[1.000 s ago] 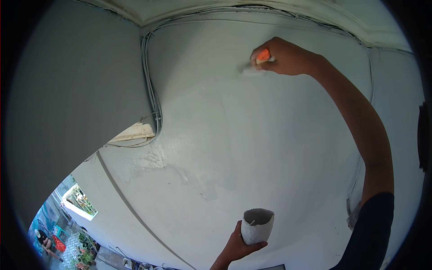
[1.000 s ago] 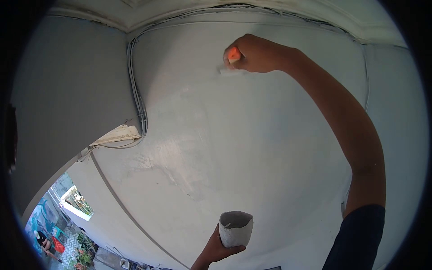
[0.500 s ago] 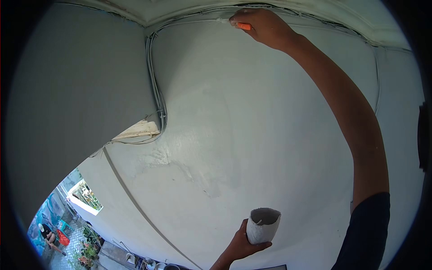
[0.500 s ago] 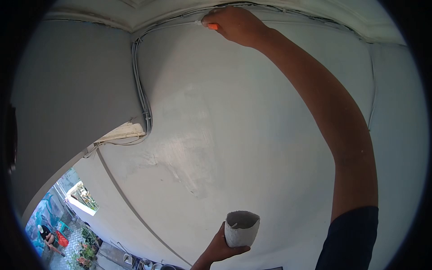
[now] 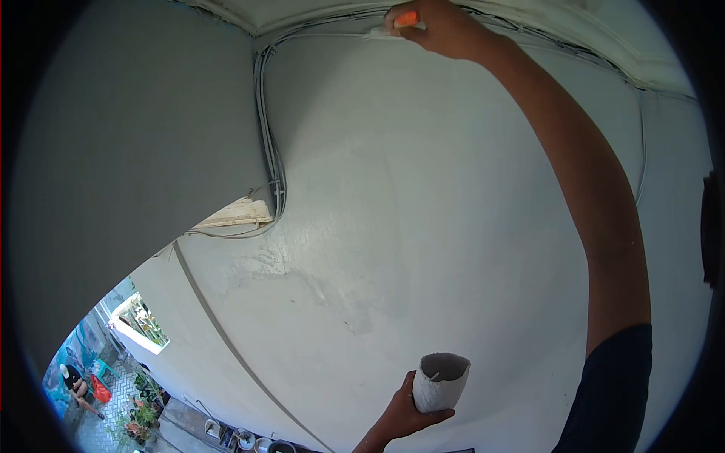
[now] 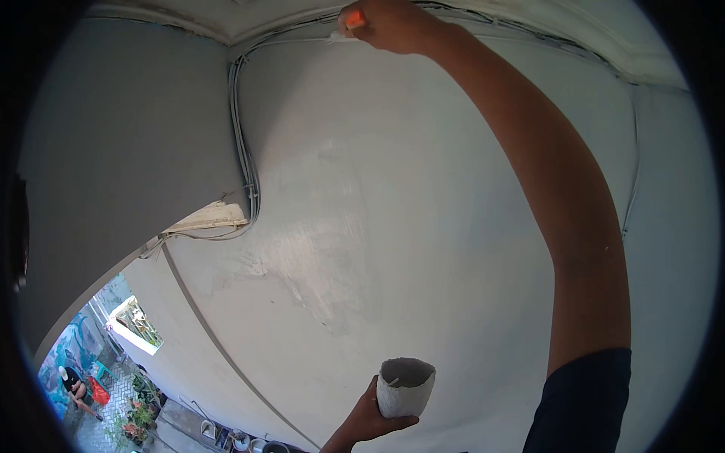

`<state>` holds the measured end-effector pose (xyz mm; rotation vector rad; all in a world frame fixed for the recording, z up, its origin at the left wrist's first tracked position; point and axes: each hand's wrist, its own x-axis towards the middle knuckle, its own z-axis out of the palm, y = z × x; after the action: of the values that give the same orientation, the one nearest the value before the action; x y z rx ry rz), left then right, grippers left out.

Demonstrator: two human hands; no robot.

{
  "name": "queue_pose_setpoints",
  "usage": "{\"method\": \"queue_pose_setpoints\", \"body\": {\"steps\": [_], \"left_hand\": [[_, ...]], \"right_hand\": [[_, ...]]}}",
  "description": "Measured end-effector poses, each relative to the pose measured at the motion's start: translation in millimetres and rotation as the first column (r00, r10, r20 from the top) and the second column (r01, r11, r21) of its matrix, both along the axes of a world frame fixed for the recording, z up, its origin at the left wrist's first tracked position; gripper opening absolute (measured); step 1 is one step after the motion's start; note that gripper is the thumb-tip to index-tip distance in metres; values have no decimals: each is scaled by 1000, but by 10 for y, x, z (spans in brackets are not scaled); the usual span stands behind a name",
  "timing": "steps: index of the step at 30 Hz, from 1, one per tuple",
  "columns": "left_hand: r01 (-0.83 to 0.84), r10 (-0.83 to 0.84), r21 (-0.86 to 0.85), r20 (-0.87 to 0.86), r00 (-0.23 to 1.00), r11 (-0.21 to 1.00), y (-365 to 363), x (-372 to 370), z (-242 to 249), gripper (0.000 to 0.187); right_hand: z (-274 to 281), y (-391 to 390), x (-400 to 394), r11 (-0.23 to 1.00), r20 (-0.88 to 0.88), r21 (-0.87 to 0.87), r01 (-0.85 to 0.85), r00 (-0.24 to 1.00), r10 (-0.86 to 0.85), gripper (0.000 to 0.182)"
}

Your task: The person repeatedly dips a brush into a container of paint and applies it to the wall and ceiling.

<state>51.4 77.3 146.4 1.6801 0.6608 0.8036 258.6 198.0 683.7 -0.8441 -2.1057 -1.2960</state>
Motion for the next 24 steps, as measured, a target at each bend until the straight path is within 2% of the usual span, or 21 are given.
{"method": "queue_pose_setpoints", "body": {"steps": [2,6,10,12,13,15,16,18,19,21,22,24], "left_hand": [[6,-5,26,-24,1000,1000,27,-4,-39,102],[8,-8,5,-5,1000,1000,24,-3,-16,103],[1,-1,19,15,1000,1000,6,-27,22,103],[-2,2,10,23,1000,1000,-6,-30,41,103],[-1,1,10,3,1000,1000,-4,-48,43,103],[-4,5,11,-17,1000,1000,3,-69,36,103],[-14,14,25,-5,1000,1000,8,-72,14,102],[-19,18,39,6,1000,999,-2,-80,-27,102],[-27,26,38,20,999,999,-8,-84,-50,102],[-35,33,44,42,999,998,-11,-79,-30,101],[-34,32,33,44,998,999,-38,-91,-12,101],[-32,31,20,41,999,999,-59,-118,-1,101]], "right_hand": [[89,-271,-149,987,-286,-141,76,951,-114,20],[209,-265,-146,995,-240,-60,-83,969,66,20],[249,-169,-126,998,-105,-65,-6,994,-1,19],[345,-294,-120,982,-58,-122,143,987,-151,18],[349,-421,-184,983,-58,-121,141,987,-149,18],[352,-634,-271,965,-201,-145,218,948,-245,19],[363,-561,-207,965,-200,-145,217,949,-244,19],[341,-434,-88,992,-78,-82,100,991,-106,21],[335,-471,-72,992,-78,-80,101,991,-108,21],[354,-588,-74,916,-160,-178,359,908,-386,20],[374,-658,-109,917,-159,-172,360,908,-386,20],[413,-785,-181,884,-266,-179,432,843,-467,19]]}}
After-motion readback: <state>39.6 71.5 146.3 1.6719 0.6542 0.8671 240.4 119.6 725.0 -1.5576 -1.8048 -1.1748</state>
